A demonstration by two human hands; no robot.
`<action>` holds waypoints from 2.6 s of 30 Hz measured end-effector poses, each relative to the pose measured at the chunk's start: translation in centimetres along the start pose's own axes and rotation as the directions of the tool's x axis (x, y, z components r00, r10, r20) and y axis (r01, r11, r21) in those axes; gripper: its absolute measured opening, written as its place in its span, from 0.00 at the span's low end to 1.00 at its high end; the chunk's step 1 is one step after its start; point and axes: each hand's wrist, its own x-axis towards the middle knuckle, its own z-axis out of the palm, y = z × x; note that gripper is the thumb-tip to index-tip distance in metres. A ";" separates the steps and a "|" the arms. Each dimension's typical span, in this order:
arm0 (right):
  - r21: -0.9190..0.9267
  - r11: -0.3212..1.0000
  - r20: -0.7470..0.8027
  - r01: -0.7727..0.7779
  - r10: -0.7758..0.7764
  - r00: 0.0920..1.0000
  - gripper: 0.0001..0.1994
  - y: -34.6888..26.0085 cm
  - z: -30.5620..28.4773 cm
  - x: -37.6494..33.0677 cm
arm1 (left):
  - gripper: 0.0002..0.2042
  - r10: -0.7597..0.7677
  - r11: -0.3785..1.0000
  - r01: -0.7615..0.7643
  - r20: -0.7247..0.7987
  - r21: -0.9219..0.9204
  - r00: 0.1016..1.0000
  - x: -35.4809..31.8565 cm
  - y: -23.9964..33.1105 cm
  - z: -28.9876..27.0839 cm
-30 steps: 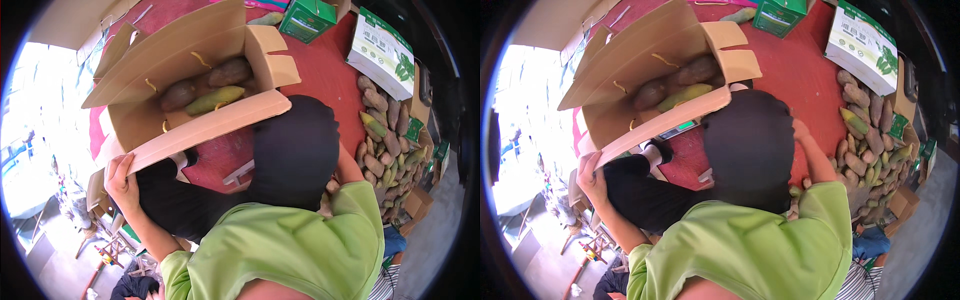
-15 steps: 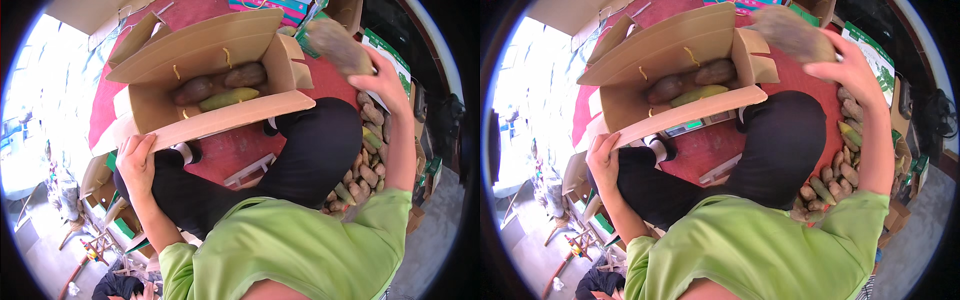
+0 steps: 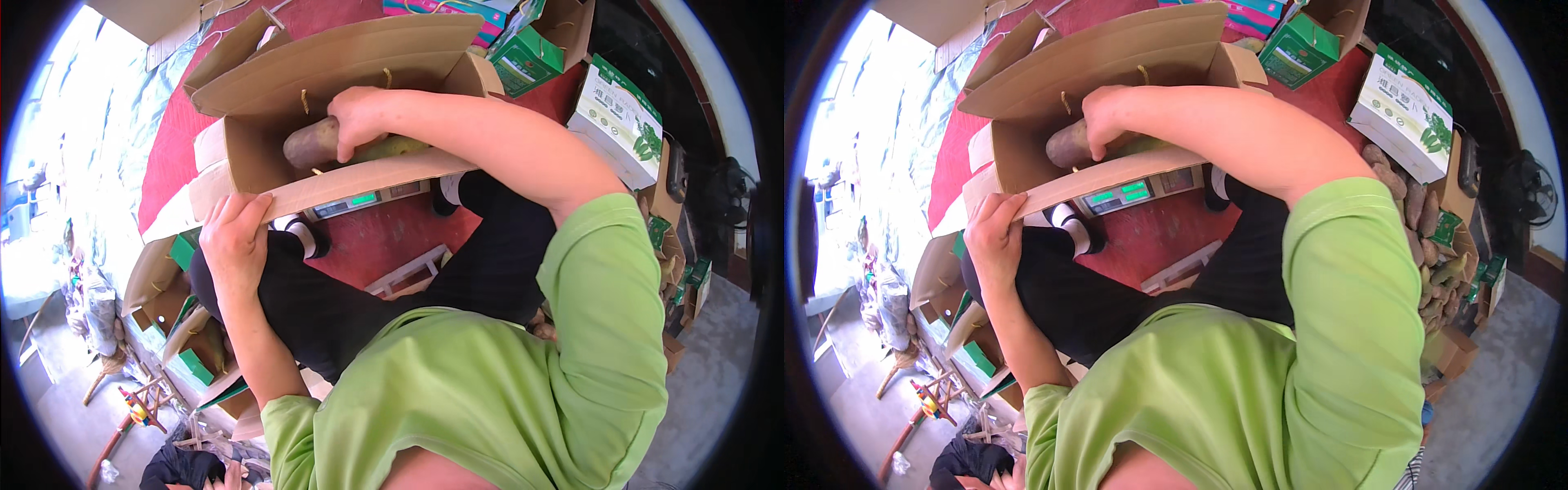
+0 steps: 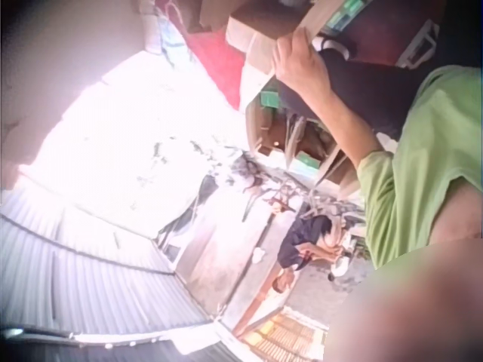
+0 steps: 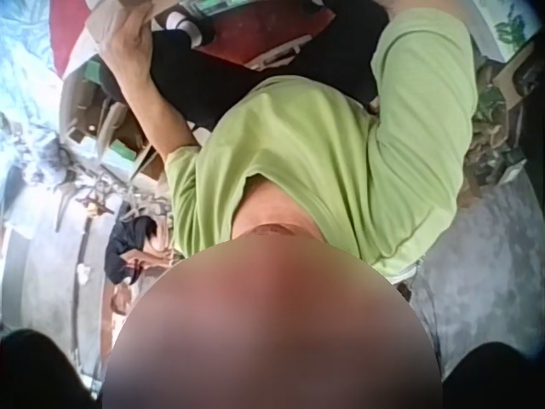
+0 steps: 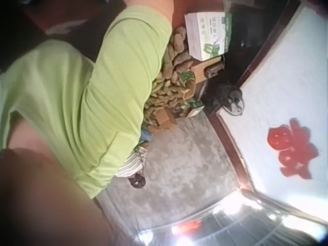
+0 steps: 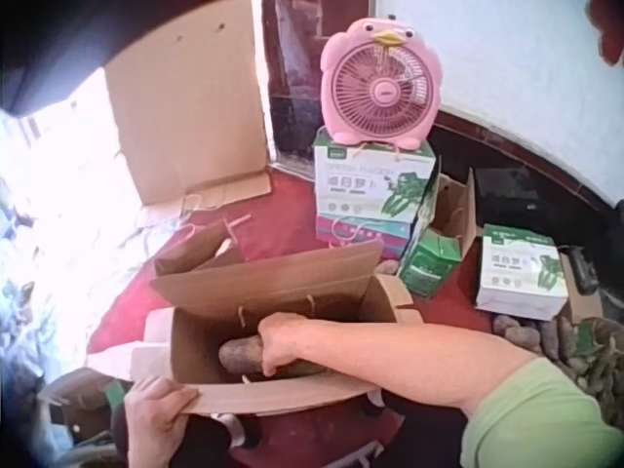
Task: Sorting and weighing green radishes into packaging boxes.
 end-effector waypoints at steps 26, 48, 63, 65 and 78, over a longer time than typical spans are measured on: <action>0.563 0.673 -0.344 -0.479 0.718 0.605 0.17 27.6 32.9 -32.3 | 0.10 -0.083 0.995 0.085 0.034 -0.056 0.996 -0.5 0.6 0.6; 0.618 0.503 -0.038 -0.604 0.787 0.616 0.26 9.6 58.2 -31.5 | 0.07 -0.010 1.000 0.010 0.017 -0.003 1.000 -1.5 -0.9 1.4; 0.806 0.316 0.025 -0.500 0.826 0.563 0.27 9.2 57.6 -31.3 | 0.07 -0.079 0.997 0.079 0.036 0.010 0.996 -1.3 0.5 0.8; 0.824 0.298 0.035 -0.483 0.823 0.568 0.28 9.5 57.5 -31.0 | 0.07 -0.093 0.995 0.094 0.045 -0.021 0.995 -1.0 0.7 0.8; 0.996 -0.040 0.076 -0.076 0.826 0.558 0.28 16.4 56.8 -28.7 | 0.08 -0.103 0.994 0.103 -0.001 -0.040 0.995 -1.0 1.5 0.6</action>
